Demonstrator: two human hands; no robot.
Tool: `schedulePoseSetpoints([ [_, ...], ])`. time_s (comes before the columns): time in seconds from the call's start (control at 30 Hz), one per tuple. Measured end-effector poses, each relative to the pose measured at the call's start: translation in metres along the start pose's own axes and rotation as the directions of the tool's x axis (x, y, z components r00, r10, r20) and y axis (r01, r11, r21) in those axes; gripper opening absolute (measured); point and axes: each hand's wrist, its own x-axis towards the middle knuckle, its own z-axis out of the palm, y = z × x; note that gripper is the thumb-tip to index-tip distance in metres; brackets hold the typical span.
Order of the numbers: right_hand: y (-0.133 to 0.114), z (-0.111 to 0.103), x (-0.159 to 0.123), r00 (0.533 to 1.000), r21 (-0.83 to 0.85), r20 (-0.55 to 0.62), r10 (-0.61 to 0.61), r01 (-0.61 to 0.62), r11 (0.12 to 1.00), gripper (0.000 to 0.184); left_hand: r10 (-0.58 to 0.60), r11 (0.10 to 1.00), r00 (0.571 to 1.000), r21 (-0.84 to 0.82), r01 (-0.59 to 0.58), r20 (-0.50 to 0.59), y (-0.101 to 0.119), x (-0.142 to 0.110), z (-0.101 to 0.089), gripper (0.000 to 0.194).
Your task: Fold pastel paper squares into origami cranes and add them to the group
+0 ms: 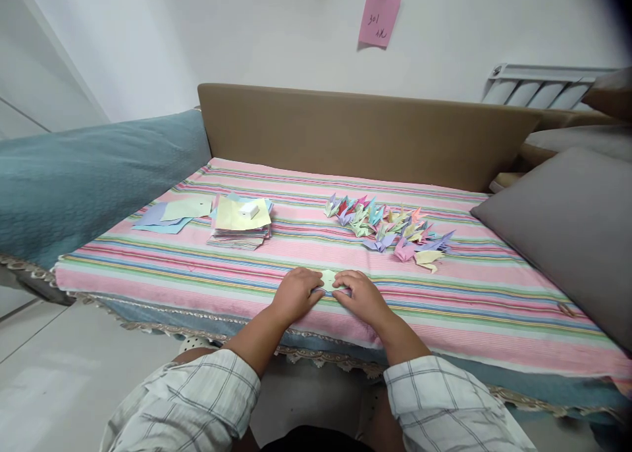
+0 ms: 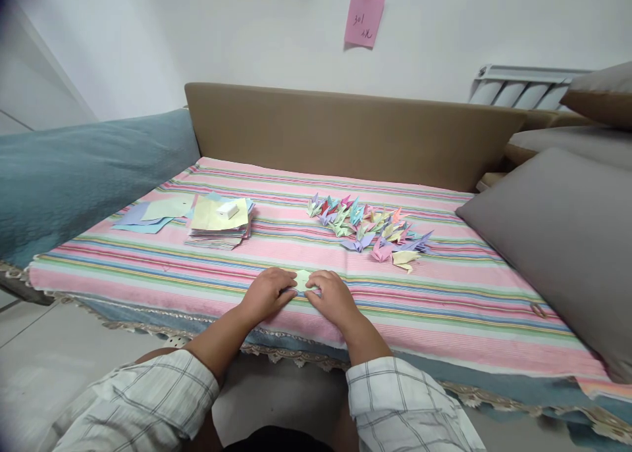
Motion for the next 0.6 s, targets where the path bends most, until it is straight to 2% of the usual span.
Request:
schedulePoseSetpoints([
  [0.33,-0.0012,-0.0019,0.0015,1.0,0.023,0.002,0.006,-0.006,1.0,0.008,-0.014,1.0,1.0,-0.004,0.014,-0.007,-0.0008,0.0052,-0.0005,0.009],
  [0.6,-0.0035,-0.0007,0.0032,0.999,0.026,-0.026,0.039,-0.038,0.999,0.01,-0.125,0.992,0.991,-0.023,0.124,-0.052,-0.0014,0.0067,0.002,0.015],
])
